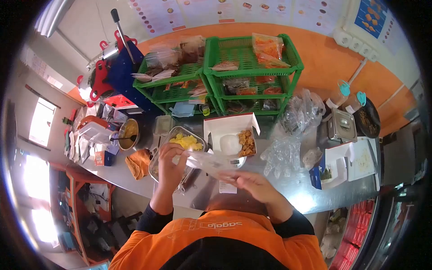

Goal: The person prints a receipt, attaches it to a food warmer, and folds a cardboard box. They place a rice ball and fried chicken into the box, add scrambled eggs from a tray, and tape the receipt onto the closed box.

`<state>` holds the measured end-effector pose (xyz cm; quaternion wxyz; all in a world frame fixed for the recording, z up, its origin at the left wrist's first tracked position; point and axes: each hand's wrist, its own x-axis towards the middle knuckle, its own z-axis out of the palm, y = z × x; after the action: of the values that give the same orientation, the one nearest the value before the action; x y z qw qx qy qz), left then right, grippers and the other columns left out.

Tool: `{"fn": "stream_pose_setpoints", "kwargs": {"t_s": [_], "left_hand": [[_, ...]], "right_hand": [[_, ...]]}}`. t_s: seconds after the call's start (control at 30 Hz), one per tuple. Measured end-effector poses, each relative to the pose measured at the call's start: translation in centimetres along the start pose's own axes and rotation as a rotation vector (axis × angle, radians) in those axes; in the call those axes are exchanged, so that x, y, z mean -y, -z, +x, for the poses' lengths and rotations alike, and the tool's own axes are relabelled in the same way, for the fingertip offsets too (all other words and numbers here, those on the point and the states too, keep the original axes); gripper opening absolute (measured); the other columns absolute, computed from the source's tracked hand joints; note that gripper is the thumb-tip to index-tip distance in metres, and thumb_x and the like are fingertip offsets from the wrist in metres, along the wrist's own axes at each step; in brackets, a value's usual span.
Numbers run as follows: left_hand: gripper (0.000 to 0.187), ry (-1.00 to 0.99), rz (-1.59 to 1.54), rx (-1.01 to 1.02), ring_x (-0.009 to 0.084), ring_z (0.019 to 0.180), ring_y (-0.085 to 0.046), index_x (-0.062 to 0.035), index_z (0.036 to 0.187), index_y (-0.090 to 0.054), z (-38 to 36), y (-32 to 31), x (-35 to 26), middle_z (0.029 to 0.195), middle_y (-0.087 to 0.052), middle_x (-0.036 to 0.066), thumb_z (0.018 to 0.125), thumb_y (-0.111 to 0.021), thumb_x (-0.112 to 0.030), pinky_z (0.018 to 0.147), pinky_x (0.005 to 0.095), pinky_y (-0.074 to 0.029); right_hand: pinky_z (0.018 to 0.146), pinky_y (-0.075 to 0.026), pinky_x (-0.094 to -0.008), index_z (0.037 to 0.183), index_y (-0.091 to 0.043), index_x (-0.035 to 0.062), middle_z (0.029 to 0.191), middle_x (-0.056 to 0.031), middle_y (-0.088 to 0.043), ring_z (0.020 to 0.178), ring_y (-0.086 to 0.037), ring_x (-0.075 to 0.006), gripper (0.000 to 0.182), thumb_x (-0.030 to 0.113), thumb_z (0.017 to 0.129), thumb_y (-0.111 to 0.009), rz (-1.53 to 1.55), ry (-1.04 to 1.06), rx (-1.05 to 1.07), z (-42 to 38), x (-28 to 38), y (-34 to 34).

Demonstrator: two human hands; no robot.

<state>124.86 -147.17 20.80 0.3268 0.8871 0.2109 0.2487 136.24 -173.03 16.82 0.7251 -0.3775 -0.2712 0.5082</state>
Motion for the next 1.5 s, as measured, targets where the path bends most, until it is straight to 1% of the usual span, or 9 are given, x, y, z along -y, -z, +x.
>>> {"fn": "stream_pose_setpoints", "kwargs": {"t_s": [0.27, 0.47, 0.6, 0.63, 0.77, 0.9, 1.07, 1.17, 1.5], "left_hand": [[0.008, 0.053, -0.416, 0.321, 0.0261, 0.097, -0.061, 0.0013, 0.088, -0.067, -2.3, -4.3, 0.6, 0.101, -0.063, 0.011, 0.091, -0.068, -0.006, 0.09, 0.0339, -0.047], [0.008, 0.069, -0.519, 0.385, 0.0263, 0.098, -0.059, 0.0007, 0.089, -0.066, -4.8, -6.3, 1.7, 0.101, -0.061, 0.011, 0.093, -0.067, -0.005, 0.091, 0.0343, -0.046], [0.007, 0.096, -0.563, 0.336, 0.0282, 0.099, -0.059, 0.0006, 0.091, -0.065, -5.6, -6.6, 2.1, 0.102, -0.061, 0.012, 0.094, -0.065, -0.006, 0.091, 0.0351, -0.046], [0.007, 0.103, -0.577, 0.308, 0.0287, 0.099, -0.059, 0.0006, 0.091, -0.065, -5.7, -6.6, 2.2, 0.103, -0.061, 0.012, 0.094, -0.065, -0.006, 0.092, 0.0355, -0.046], [0.012, 0.036, -0.35, 0.452, 0.0313, 0.108, -0.056, -0.0013, 0.103, -0.063, -5.5, -4.6, 2.9, 0.11, -0.062, 0.013, 0.096, -0.062, -0.011, 0.1, 0.0406, -0.042], [0.03, 0.045, -0.071, 0.355, 0.0371, 0.118, -0.052, -0.0056, 0.122, -0.06, -7.3, -4.8, 4.0, 0.121, -0.056, 0.017, 0.096, -0.063, -0.018, 0.104, 0.0472, -0.04], [0.047, 0.216, 0.295, 0.347, 0.0461, 0.125, -0.047, -0.0057, 0.132, -0.054, -10.4, -6.4, 5.7, 0.131, -0.048, 0.023, 0.091, -0.068, -0.024, 0.105, 0.0538, -0.041], [0.068, 0.401, 0.235, 0.363, 0.0513, 0.128, -0.043, -0.0108, 0.145, -0.04, -11.9, -8.1, 6.7, 0.138, -0.041, 0.029, 0.089, -0.072, -0.032, 0.107, 0.0577, -0.038], [0.073, 0.553, 0.116, 0.184, 0.0539, 0.131, -0.04, -0.0187, 0.149, -0.033, -14.6, -13.1, 9.7, 0.14, -0.04, 0.034, 0.088, -0.07, -0.036, 0.109, 0.0602, -0.035]], "right_hand": [[0.074, -0.053, -0.0273, 0.093, -0.065, 0.0055, 0.086, -0.0043, -0.069, 0.071, -0.064, -0.0133, 0.007, 0.009, 0.095, -0.071, -0.104, 0.165, -0.884, -1.6, -3.2, 6.4], [0.075, -0.051, -0.028, 0.108, -0.067, 0.0045, 0.096, -0.0036, -0.066, 0.083, -0.06, -0.0101, 0.014, 0.011, 0.095, -0.07, -0.038, 0.203, -0.992, -1.1, -3.5, 4.1], [0.074, -0.051, -0.0281, 0.117, -0.065, 0.0015, 0.092, -0.0033, -0.066, 0.082, -0.06, -0.0096, 0.022, 0.011, 0.097, -0.068, -0.211, -0.052, -0.422, -1.9, -4.5, 4.7], [0.072, -0.051, -0.0272, 0.112, -0.067, 0.0018, 0.087, -0.002, -0.066, 0.078, -0.06, -0.009, 0.017, 0.011, 0.098, -0.066, -0.4, -0.278, -0.437, -2.1, -4.0, 5.6], [0.071, -0.05, -0.0251, 0.103, -0.069, 0.0031, 0.085, 0.0002, -0.065, 0.076, -0.06, -0.0084, 0.012, 0.014, 0.099, -0.066, -0.369, -0.13, -0.399, -3.7, -2.0, 10.8], [0.068, -0.047, -0.026, 0.097, -0.066, 0.006, 0.088, 0.0012, -0.064, 0.08, -0.058, -0.0062, 0.014, 0.02, 0.098, -0.067, -0.487, 0.072, -0.863, -3.7, 0.7, 18.4], [0.071, -0.053, -0.0437, 0.101, -0.067, 0.0037, 0.097, -0.0162, -0.069, 0.088, -0.069, -0.0307, 0.011, 0.009, 0.094, -0.061, -1.707, 0.099, -0.732, 1.7, 0.8, 25.0], [0.077, -0.055, -0.0515, 0.116, -0.062, 0.0061, 0.103, -0.0223, -0.068, 0.095, -0.067, -0.0458, 0.024, 0.006, 0.094, -0.053, -1.902, -0.241, -0.788, 6.1, -0.3, 25.7], [0.087, -0.055, -0.053, 0.131, -0.053, 0.0064, 0.134, -0.0261, -0.053, 0.107, -0.065, -0.0462, 0.039, 0.004, 0.092, -0.054, -1.854, -0.282, -0.855, 9.2, -0.3, 26.4]]}}
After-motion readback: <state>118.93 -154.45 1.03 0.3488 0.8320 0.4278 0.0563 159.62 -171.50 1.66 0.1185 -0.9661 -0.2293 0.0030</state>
